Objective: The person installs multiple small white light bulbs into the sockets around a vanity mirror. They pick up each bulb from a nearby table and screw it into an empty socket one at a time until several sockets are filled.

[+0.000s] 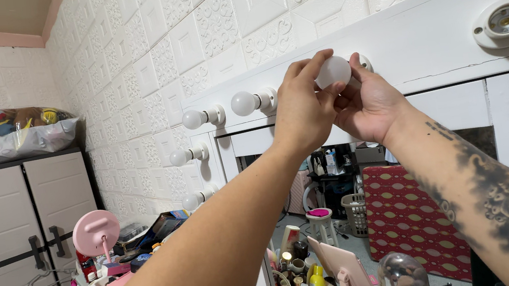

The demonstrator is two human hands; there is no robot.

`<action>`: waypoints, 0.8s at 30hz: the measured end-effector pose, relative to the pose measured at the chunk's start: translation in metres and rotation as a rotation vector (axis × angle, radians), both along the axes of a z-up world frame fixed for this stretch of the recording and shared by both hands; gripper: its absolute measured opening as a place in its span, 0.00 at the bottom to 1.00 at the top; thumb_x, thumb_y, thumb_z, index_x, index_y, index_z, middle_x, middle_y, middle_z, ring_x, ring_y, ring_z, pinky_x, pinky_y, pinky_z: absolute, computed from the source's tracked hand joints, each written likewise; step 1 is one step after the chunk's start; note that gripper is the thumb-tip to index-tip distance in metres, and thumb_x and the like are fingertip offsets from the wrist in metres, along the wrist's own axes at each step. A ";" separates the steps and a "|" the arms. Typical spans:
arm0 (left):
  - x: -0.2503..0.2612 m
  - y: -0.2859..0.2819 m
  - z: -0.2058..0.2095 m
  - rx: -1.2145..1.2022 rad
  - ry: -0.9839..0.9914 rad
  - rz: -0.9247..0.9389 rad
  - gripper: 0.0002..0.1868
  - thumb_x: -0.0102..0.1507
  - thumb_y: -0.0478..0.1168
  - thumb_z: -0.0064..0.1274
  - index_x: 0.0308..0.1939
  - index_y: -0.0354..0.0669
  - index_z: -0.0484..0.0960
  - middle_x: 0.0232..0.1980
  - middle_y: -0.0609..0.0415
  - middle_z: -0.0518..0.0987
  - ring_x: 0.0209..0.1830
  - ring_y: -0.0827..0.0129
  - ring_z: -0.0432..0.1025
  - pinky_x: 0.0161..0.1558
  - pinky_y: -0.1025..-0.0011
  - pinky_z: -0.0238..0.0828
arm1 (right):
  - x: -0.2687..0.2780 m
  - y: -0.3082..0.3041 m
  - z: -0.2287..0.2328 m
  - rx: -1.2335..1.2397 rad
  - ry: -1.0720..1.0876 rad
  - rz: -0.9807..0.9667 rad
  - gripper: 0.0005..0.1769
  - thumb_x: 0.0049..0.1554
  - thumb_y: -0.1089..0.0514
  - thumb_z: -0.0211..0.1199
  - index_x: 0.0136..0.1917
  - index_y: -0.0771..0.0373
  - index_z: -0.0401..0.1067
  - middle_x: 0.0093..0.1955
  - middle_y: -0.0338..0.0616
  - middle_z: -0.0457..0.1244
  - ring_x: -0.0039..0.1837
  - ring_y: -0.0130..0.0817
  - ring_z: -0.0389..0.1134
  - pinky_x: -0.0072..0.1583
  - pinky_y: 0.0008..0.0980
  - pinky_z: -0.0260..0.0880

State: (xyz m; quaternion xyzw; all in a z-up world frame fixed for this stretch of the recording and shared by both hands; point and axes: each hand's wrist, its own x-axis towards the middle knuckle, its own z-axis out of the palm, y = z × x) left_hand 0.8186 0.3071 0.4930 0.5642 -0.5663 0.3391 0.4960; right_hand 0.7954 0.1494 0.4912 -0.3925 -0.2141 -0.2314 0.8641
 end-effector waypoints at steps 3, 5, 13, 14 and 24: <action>-0.005 -0.004 0.005 0.005 0.038 0.016 0.26 0.64 0.36 0.54 0.67 0.46 0.74 0.63 0.47 0.74 0.46 0.62 0.80 0.51 0.66 0.79 | -0.002 -0.001 0.000 -0.039 0.061 -0.113 0.33 0.63 0.32 0.48 0.65 0.60 0.69 0.56 0.39 0.64 0.56 0.30 0.67 0.65 0.38 0.73; -0.006 -0.007 0.007 0.025 0.051 0.059 0.26 0.64 0.37 0.54 0.67 0.47 0.74 0.64 0.48 0.75 0.48 0.61 0.80 0.52 0.65 0.78 | -0.004 -0.001 0.002 -0.058 0.062 -0.121 0.33 0.63 0.31 0.48 0.66 0.58 0.69 0.55 0.38 0.62 0.55 0.29 0.64 0.65 0.38 0.72; -0.003 -0.011 0.012 0.023 -0.025 0.177 0.26 0.65 0.39 0.53 0.69 0.47 0.72 0.65 0.45 0.74 0.62 0.51 0.73 0.57 0.58 0.74 | -0.005 -0.008 0.007 -0.039 0.051 -0.086 0.26 0.67 0.37 0.50 0.59 0.60 0.72 0.49 0.39 0.65 0.51 0.27 0.66 0.62 0.35 0.74; -0.005 -0.011 0.012 0.018 -0.029 0.188 0.27 0.64 0.39 0.54 0.69 0.46 0.72 0.65 0.44 0.73 0.62 0.50 0.72 0.57 0.58 0.73 | -0.003 -0.009 0.008 -0.007 0.065 -0.092 0.26 0.68 0.37 0.50 0.57 0.61 0.72 0.48 0.39 0.66 0.51 0.26 0.67 0.62 0.32 0.73; -0.024 -0.001 0.021 0.023 0.131 0.251 0.24 0.59 0.43 0.61 0.60 0.53 0.82 0.57 0.47 0.75 0.49 0.55 0.79 0.48 0.61 0.79 | 0.007 -0.019 0.007 0.037 0.044 -0.058 0.22 0.66 0.37 0.53 0.47 0.57 0.70 0.38 0.31 0.63 0.46 0.23 0.63 0.59 0.29 0.74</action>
